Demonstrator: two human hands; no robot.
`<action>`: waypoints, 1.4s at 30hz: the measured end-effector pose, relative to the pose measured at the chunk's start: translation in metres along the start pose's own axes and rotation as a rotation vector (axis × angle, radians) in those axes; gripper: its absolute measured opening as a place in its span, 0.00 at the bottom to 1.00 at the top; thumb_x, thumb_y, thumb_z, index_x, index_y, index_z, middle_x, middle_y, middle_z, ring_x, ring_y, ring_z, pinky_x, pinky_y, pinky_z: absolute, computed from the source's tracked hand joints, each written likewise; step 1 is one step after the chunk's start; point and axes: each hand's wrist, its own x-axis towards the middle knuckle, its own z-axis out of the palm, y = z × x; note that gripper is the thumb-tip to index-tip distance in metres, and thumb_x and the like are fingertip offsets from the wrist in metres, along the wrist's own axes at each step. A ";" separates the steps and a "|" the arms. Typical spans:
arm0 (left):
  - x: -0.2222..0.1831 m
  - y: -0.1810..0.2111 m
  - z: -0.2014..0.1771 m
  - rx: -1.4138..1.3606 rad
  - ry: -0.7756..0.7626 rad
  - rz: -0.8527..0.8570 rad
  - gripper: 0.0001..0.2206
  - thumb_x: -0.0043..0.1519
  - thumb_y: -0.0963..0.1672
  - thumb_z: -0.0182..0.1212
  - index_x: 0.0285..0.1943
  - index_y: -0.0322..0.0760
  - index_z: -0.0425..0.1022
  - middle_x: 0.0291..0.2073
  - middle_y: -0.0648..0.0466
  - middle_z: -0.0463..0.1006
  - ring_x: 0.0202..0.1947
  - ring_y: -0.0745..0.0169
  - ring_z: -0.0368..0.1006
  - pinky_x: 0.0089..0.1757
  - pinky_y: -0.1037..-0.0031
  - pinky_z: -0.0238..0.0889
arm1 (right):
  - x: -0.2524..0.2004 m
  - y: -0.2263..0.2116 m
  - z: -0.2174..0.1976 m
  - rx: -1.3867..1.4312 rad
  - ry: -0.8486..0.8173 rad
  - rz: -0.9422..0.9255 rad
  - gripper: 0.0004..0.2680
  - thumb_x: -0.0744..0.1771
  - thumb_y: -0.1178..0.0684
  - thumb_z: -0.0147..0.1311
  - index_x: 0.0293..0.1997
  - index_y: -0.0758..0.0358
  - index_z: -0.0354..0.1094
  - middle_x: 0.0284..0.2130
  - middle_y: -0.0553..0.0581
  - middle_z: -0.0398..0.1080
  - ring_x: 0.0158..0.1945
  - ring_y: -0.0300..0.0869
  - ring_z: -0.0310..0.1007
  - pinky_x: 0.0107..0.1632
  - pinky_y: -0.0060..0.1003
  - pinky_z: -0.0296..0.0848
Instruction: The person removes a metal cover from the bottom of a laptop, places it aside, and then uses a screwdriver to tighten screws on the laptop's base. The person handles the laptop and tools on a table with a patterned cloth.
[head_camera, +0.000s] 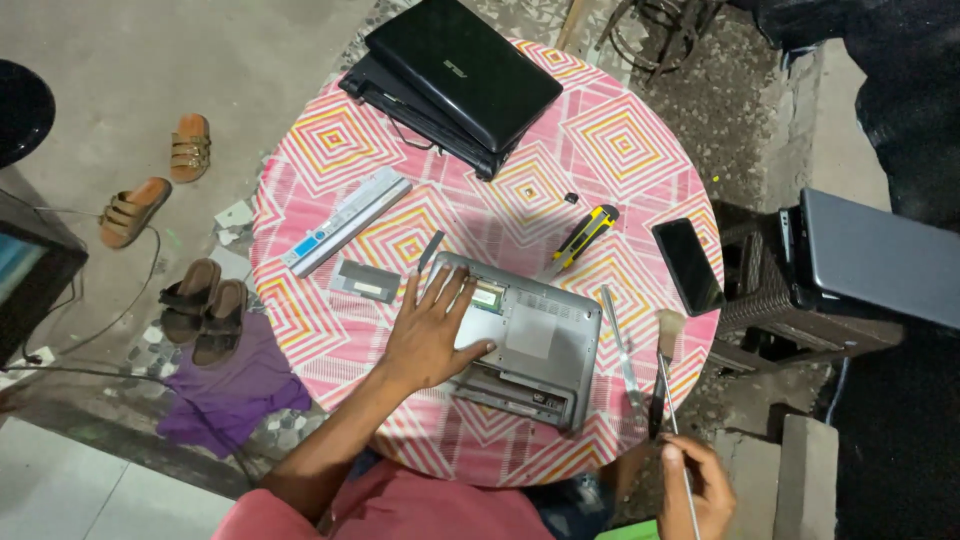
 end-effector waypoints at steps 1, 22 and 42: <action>0.000 -0.001 -0.004 -0.009 0.002 0.004 0.37 0.64 0.62 0.45 0.71 0.32 0.59 0.69 0.43 0.62 0.72 0.42 0.51 0.66 0.41 0.32 | 0.000 0.005 0.010 0.034 -0.055 0.007 0.06 0.68 0.55 0.55 0.44 0.66 0.73 0.39 0.57 0.74 0.43 0.38 0.70 0.47 0.30 0.66; -0.062 0.003 -0.005 -0.090 0.264 -0.327 0.31 0.62 0.58 0.55 0.66 0.37 0.64 0.54 0.49 0.73 0.63 0.48 0.62 0.63 0.52 0.45 | -0.019 0.057 0.096 -0.004 -0.247 -0.329 0.21 0.58 0.56 0.68 0.52 0.67 0.65 0.53 0.66 0.72 0.55 0.48 0.75 0.52 0.38 0.79; -0.065 0.000 -0.027 -0.498 0.303 -0.236 0.31 0.58 0.59 0.54 0.64 0.39 0.65 0.60 0.46 0.73 0.60 0.45 0.67 0.55 0.54 0.58 | -0.030 0.061 0.087 -0.041 -0.204 -0.275 0.15 0.63 0.56 0.62 0.51 0.64 0.61 0.60 0.71 0.67 0.58 0.53 0.73 0.43 0.39 0.80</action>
